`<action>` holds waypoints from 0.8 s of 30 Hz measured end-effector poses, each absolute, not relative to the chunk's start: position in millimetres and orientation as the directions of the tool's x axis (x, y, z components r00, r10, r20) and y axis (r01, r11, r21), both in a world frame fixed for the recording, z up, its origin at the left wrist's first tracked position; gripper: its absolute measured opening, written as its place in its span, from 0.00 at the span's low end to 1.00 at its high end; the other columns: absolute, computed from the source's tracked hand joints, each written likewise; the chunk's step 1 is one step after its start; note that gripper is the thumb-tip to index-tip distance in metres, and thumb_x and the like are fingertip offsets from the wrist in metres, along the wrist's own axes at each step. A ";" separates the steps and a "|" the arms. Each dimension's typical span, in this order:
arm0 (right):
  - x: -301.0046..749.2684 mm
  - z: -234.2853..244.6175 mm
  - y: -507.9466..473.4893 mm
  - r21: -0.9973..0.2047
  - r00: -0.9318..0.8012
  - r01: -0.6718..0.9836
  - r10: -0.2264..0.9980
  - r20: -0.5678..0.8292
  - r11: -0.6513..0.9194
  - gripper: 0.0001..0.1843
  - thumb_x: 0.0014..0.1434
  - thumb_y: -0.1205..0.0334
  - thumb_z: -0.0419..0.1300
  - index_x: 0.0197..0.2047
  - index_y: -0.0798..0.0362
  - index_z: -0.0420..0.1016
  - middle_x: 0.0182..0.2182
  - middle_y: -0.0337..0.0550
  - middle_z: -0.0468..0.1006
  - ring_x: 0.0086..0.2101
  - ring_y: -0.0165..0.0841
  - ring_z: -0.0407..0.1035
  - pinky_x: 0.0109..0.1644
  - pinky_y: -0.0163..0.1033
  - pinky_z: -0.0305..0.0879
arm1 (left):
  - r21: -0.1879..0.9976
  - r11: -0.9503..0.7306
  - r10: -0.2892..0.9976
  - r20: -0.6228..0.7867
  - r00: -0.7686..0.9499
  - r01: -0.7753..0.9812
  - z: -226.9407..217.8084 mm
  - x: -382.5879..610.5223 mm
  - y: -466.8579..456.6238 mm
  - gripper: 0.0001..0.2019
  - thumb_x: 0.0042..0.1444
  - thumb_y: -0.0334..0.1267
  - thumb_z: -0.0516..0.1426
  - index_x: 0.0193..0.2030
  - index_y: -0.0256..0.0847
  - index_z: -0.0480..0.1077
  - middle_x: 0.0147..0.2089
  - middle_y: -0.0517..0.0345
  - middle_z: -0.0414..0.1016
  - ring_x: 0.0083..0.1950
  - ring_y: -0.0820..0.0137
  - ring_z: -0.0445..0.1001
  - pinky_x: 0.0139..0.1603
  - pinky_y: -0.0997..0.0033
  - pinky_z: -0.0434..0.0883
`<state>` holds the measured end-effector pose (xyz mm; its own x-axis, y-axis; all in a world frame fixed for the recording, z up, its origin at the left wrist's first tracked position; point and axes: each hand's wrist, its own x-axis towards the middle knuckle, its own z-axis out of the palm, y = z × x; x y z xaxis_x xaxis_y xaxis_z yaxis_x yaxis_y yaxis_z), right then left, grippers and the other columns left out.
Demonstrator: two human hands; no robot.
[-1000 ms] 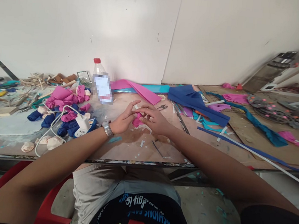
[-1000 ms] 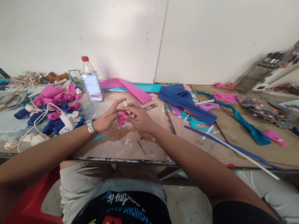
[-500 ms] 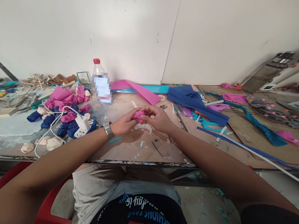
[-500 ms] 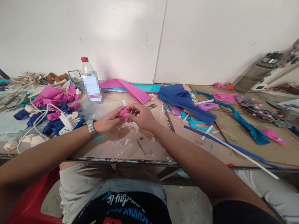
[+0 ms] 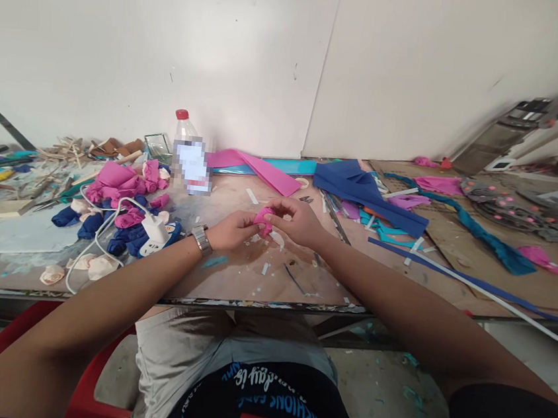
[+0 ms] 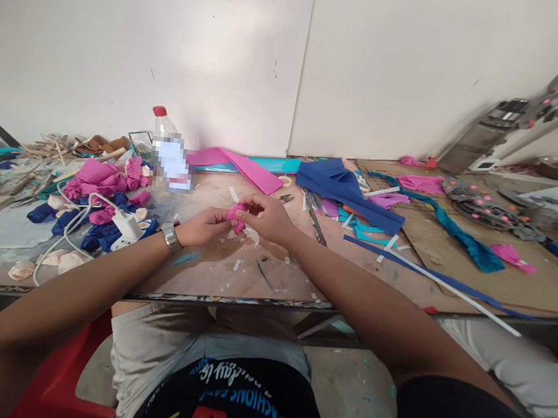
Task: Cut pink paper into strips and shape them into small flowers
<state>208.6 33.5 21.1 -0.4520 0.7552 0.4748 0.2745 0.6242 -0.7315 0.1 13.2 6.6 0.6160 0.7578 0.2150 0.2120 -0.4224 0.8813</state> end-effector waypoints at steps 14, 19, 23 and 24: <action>210.2 17.3 37.4 -0.702 -0.511 0.293 0.726 0.459 0.650 0.15 0.59 0.50 0.66 0.43 0.52 0.83 0.34 0.43 0.83 0.33 0.33 0.74 0.39 0.37 0.68 | 0.929 -0.310 0.752 0.110 0.650 0.202 9.5 -3.5 13.8 0.21 0.63 0.55 0.57 0.41 0.36 0.78 0.39 0.50 0.82 0.36 0.68 0.77 0.39 0.69 0.71; 210.6 18.7 37.0 -0.741 -0.447 0.294 0.772 0.451 0.603 0.22 0.56 0.45 0.68 0.46 0.55 0.83 0.37 0.46 0.83 0.33 0.32 0.72 0.39 0.37 0.68 | 0.920 -0.328 0.791 0.144 0.595 0.213 8.5 -4.0 16.4 0.23 0.64 0.56 0.56 0.42 0.35 0.79 0.40 0.48 0.82 0.39 0.66 0.78 0.42 0.69 0.72; 211.5 19.5 36.8 -0.738 -0.495 0.333 0.775 0.393 0.587 0.21 0.56 0.43 0.68 0.35 0.56 0.82 0.27 0.41 0.79 0.28 0.30 0.68 0.32 0.35 0.63 | 0.912 -0.330 0.825 0.155 0.543 0.242 8.0 -4.2 17.8 0.24 0.63 0.56 0.58 0.41 0.33 0.80 0.39 0.48 0.82 0.36 0.68 0.76 0.39 0.71 0.70; 211.4 18.9 37.2 -0.740 -0.502 0.338 0.777 0.380 0.581 0.21 0.56 0.43 0.67 0.33 0.55 0.82 0.26 0.40 0.78 0.28 0.30 0.68 0.32 0.35 0.62 | 0.909 -0.328 0.831 0.149 0.536 0.256 8.1 -4.2 17.7 0.24 0.63 0.56 0.58 0.41 0.32 0.80 0.39 0.49 0.83 0.35 0.69 0.75 0.38 0.72 0.69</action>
